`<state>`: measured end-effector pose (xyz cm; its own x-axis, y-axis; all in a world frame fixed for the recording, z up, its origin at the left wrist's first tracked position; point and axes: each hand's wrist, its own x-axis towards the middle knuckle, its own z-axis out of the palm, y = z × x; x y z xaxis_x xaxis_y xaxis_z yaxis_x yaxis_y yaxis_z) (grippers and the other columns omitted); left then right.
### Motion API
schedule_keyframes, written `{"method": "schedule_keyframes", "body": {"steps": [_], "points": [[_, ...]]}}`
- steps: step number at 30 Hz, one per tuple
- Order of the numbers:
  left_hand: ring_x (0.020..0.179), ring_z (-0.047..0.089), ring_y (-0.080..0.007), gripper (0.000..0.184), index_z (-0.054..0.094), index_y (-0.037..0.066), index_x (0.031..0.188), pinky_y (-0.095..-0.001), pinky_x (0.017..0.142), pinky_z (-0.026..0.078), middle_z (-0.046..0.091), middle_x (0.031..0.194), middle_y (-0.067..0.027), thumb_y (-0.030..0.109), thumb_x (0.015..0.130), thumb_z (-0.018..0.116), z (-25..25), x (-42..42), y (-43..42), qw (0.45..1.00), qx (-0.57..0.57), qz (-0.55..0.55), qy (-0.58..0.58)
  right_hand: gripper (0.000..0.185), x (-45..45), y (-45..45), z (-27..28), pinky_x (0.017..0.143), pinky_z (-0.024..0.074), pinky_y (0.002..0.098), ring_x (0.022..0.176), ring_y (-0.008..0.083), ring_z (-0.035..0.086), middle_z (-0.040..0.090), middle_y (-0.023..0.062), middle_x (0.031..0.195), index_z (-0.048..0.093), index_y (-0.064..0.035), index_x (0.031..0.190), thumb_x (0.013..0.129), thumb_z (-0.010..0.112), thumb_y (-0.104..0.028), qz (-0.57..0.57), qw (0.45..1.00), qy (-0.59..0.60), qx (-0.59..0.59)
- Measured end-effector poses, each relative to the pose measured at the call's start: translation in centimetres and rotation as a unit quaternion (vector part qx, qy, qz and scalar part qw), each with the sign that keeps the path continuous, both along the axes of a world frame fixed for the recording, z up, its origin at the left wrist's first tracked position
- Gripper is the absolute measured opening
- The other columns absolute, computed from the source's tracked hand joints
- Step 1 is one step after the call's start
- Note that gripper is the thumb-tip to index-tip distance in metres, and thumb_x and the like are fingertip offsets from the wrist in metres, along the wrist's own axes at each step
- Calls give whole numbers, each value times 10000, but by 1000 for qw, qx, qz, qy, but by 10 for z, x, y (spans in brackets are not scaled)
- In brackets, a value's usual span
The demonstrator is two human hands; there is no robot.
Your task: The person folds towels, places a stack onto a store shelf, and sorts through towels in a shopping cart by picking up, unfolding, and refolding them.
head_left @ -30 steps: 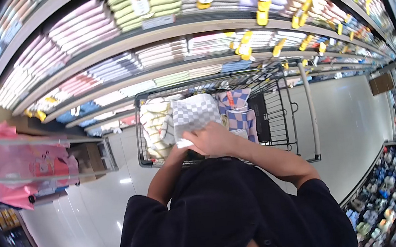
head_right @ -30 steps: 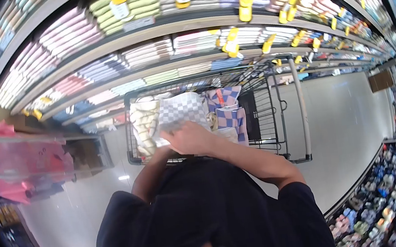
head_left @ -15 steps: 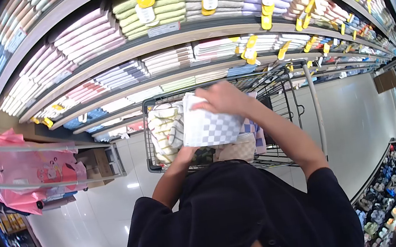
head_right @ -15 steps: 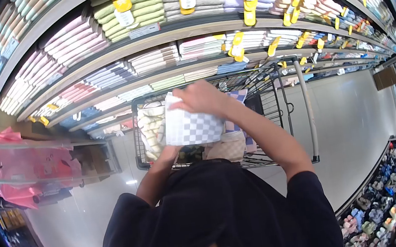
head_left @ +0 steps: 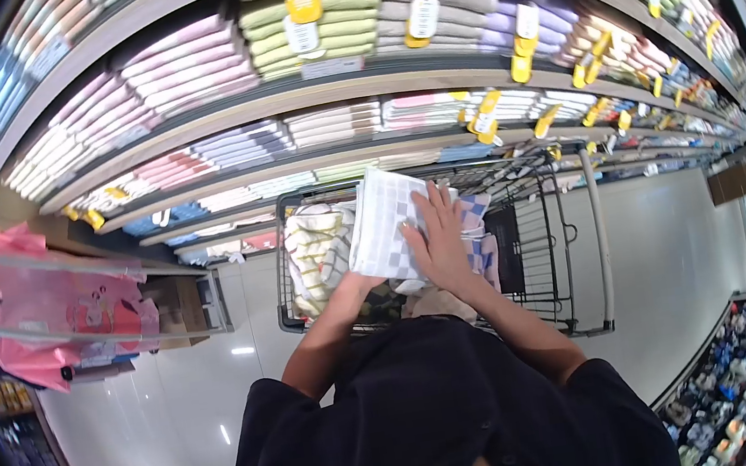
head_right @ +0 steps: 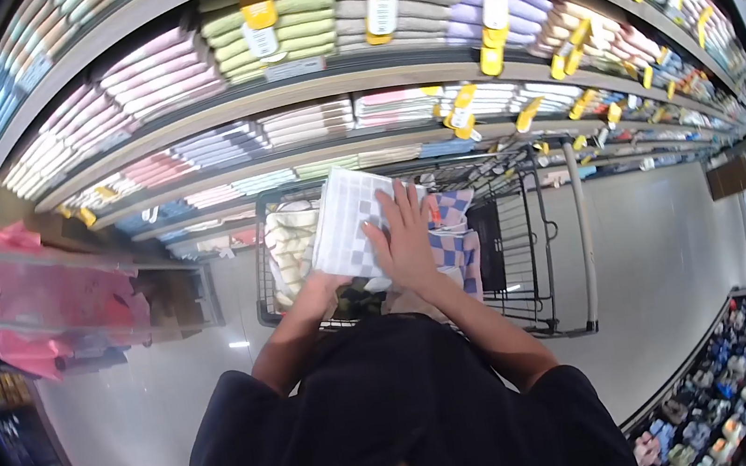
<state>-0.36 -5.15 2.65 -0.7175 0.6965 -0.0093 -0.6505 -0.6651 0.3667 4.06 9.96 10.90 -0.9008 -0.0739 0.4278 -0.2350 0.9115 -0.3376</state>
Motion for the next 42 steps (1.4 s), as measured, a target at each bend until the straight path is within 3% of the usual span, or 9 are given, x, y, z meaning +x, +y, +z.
{"method": "schedule_keyframes", "body": {"steps": [4,6,12,14,18,24,29,33,42], "points": [[1393,390,-271,633,172,104,1565,-386,1119,338,312,1569,-130,435,1059,359,36,-11,57,951,-289,-25,106,519,-14,28,-28,1156,273,410,1395,317,352,375,148,1521,373,-40,1467,1037,446,-322,-1,872,-77,-483],[1503,102,-339,695,50,108,1577,-421,1191,118,171,1619,-168,451,1052,348,78,7,79,827,-476,46,296,516,-22,59,-89,1140,317,377,1386,281,370,353,118,1536,373,-75,1480,1055,367,-367,92,421,-161,-888],[1501,78,-391,624,300,95,1531,-649,1129,-53,176,1618,-165,414,1013,435,112,29,92,534,-529,94,653,536,18,72,-9,1156,303,456,1399,268,359,339,94,1548,285,-157,1528,1060,315,-416,407,356,-63,-839],[1485,127,-418,608,401,86,1481,-697,1105,-36,226,1602,-159,431,987,476,120,31,90,422,-549,122,711,530,25,54,50,1158,298,444,1413,263,343,333,72,1555,266,-183,1538,1062,313,-411,-86,328,-114,-934],[1471,170,-428,636,392,87,1487,-711,1097,-22,256,1587,-177,462,980,475,109,19,102,379,-562,154,719,549,26,45,38,1162,287,458,1427,263,321,292,61,1577,252,-203,1545,1054,302,-444,-54,368,-146,-917],[1470,174,-425,710,356,77,1504,-707,1102,-3,251,1581,-211,521,962,472,90,4,100,379,-596,160,690,581,22,45,-3,1169,267,481,1451,264,286,224,43,1613,229,-236,1557,1041,284,-497,17,463,-139,-875],[1403,318,-419,745,347,25,1487,-635,1128,129,384,1495,-234,492,938,539,92,-11,89,476,-607,135,622,512,20,67,-81,1125,340,470,1338,261,454,471,53,1475,415,-213,1480,1039,334,-460,226,233,-153,-933],[1015,649,-390,400,667,65,1161,-431,881,504,657,1165,-222,316,853,717,97,-36,63,551,-556,202,588,498,25,71,-73,1096,376,454,1273,261,508,543,62,1393,484,-134,1414,1032,374,-433,298,180,-188,-918],[705,631,-159,280,659,25,961,-307,658,478,713,826,-108,275,862,736,84,-50,39,714,-503,129,470,622,27,64,-31,955,503,423,1112,246,604,627,66,1243,562,-120,1325,975,421,-614,198,177,-237,-935]]}}
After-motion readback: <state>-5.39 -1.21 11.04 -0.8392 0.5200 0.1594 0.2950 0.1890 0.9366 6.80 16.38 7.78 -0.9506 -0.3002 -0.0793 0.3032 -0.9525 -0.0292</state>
